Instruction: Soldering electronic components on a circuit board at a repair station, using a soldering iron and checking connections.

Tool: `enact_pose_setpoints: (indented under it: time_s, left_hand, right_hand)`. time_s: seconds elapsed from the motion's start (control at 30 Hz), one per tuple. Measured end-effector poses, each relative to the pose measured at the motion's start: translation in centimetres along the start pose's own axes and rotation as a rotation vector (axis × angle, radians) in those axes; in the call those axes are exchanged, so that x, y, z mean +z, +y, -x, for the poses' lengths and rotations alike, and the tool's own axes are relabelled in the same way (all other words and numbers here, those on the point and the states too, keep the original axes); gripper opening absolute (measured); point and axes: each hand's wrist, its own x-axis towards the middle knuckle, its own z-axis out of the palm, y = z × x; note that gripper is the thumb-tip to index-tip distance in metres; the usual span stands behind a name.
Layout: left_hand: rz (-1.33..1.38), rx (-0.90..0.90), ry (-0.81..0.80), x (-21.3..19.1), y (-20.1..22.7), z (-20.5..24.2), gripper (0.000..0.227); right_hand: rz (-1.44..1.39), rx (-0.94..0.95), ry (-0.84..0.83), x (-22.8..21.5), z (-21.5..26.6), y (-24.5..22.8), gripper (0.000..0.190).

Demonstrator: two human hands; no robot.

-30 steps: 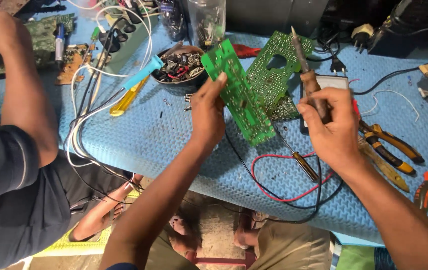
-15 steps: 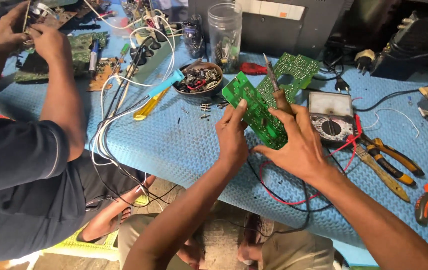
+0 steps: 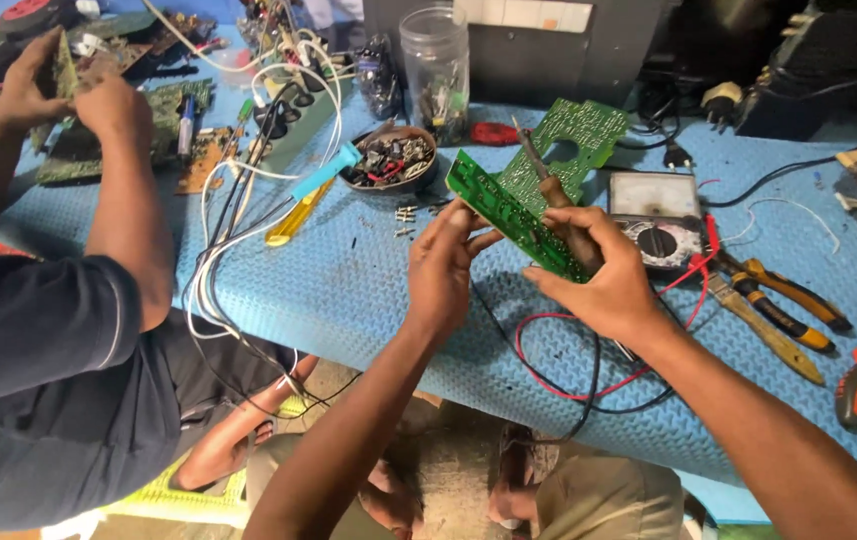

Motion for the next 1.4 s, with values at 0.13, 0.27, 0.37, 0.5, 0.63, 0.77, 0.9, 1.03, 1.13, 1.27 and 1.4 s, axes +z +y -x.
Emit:
enact_pose_setpoints:
  time_s: [0.13, 0.27, 0.37, 0.5, 0.63, 0.77, 0.9, 1.03, 1.13, 1.27, 1.4]
  left_hand:
    - [-0.102, 0.035, -0.004, 1.4, 2.4, 0.6, 0.033]
    - [-0.132, 0.058, 0.01, 1.2, 2.5, 0.5, 0.029]
    - [-0.126, 0.045, 0.026, 1.4, 2.4, 0.7, 0.028]
    - [-0.147, 0.017, 0.048, 2.3, 3.1, 0.6, 0.026]
    - [-0.181, 0.02, 0.054, 2.3, 3.3, 0.3, 0.027]
    - [-0.219, 0.002, 0.056, 1.7, 3.7, 0.3, 0.023]
    - [-0.286, -0.012, 0.018, 1.2, 4.2, 0.3, 0.018]
    - [-0.351, -0.001, -0.011, 1.6, 4.8, 0.4, 0.017]
    - [-0.395, 0.03, -0.025, 0.9, 4.5, 0.1, 0.017]
    - [-0.503, 0.021, -0.09, -0.1, 4.5, -0.4, 0.011]
    - [-0.501, 0.029, -0.133, 0.8, 6.3, -0.3, 0.008]
  right_hand:
    - [-0.121, 0.046, -0.07, 0.5, 0.3, -0.2, 0.067]
    - [-0.368, 0.163, -0.093, 0.4, 0.4, -0.7, 0.062]
    - [-0.444, 0.208, -0.103, 0.5, 0.5, -1.9, 0.059]
    - [-0.433, 0.199, -0.108, 0.0, 0.5, -0.6, 0.058]
    - [-0.364, 0.14, -0.108, 0.0, 0.3, -0.7, 0.059]
    - [-0.288, 0.073, -0.128, -0.2, -0.1, -0.8, 0.058]
    - [-0.168, -0.075, -0.132, -0.5, -0.4, -1.0, 0.055]
    - [-0.098, -0.137, -0.119, -0.4, -0.5, -1.3, 0.053]
    - [-0.09, -0.157, -0.117, -0.4, -0.7, -1.6, 0.053]
    - [-0.121, -0.139, -0.128, -0.6, -0.5, -1.6, 0.052]
    - [-0.204, -0.092, -0.148, -0.7, -0.4, -1.2, 0.053]
